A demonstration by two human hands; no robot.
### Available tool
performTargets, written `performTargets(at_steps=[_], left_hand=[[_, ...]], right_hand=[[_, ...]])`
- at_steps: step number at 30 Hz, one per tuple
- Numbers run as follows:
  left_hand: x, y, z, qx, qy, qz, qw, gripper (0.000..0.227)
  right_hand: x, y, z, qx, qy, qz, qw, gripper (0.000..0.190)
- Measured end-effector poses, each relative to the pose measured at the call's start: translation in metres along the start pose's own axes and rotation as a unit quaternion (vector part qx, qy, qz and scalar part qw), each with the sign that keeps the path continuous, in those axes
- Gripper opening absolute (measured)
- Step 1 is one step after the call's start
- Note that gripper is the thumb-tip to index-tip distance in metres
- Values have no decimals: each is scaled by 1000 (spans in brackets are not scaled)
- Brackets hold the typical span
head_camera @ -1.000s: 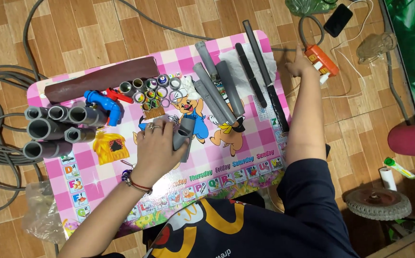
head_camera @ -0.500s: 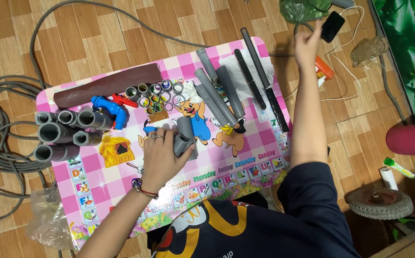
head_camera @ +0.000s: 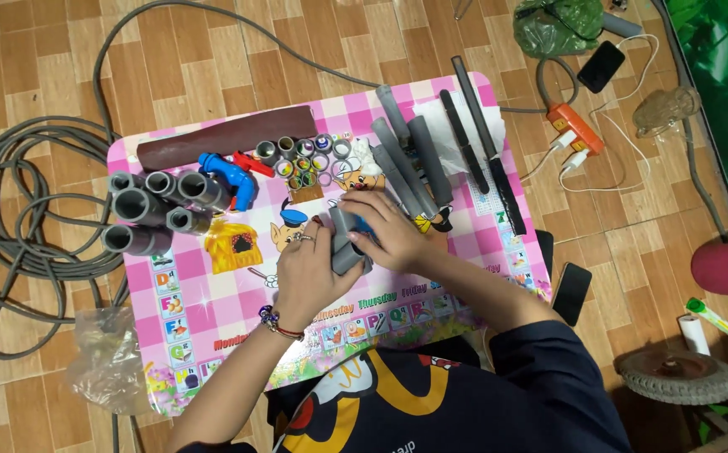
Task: Assembling a structure from various PVC pipe segments and fittings on a small table.
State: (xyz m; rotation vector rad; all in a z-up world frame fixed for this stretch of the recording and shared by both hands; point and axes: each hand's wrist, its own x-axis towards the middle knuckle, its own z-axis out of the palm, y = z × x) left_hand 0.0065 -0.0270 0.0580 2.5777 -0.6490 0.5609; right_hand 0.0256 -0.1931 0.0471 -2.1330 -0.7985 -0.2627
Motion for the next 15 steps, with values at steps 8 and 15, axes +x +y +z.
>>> performTargets(at_steps=[8, 15], left_hand=[[-6, -24, 9, -131, 24, -29, 991, 42], [-9, -28, 10, -262, 102, 8, 960, 20]], right_hand=[[-29, 37, 31, 394, -26, 192, 899, 58], [-33, 29, 39, 431, -13, 164, 887, 47]])
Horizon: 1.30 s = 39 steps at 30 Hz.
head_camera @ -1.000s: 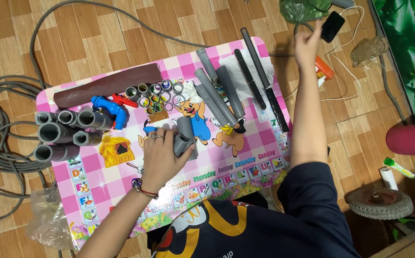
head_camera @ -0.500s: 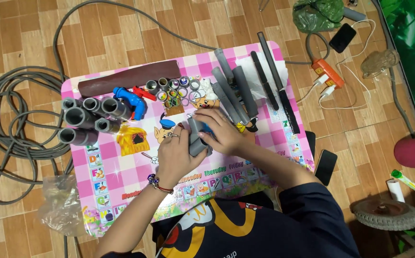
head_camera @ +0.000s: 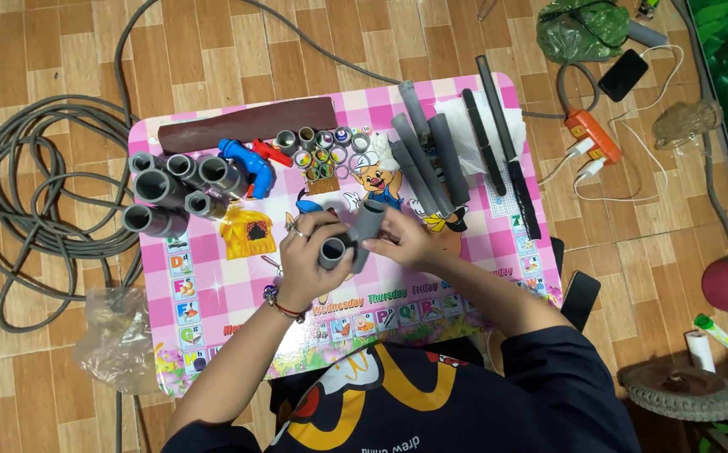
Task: Assembling a structure from various PVC pipe segments and fittings on a small table.
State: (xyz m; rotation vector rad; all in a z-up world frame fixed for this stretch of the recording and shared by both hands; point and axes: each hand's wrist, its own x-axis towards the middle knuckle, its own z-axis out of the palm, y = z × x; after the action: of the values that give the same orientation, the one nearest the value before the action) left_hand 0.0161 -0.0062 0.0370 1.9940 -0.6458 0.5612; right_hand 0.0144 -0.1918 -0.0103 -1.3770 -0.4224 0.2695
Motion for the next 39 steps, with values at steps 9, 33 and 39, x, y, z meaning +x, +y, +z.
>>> performTargets(at_steps=[9, 33, 39], left_hand=[[5, -6, -9, -123, 108, -51, 985, 63], [9, -1, -24, -305, 141, -100, 936, 33], [5, -13, -31, -315, 95, -96, 939, 23]], right_hand=[[8, -29, 4, -265, 61, -151, 950, 40], [15, -43, 12, -404, 10, -195, 894, 44], [16, -57, 19, -411, -22, -202, 889, 44]])
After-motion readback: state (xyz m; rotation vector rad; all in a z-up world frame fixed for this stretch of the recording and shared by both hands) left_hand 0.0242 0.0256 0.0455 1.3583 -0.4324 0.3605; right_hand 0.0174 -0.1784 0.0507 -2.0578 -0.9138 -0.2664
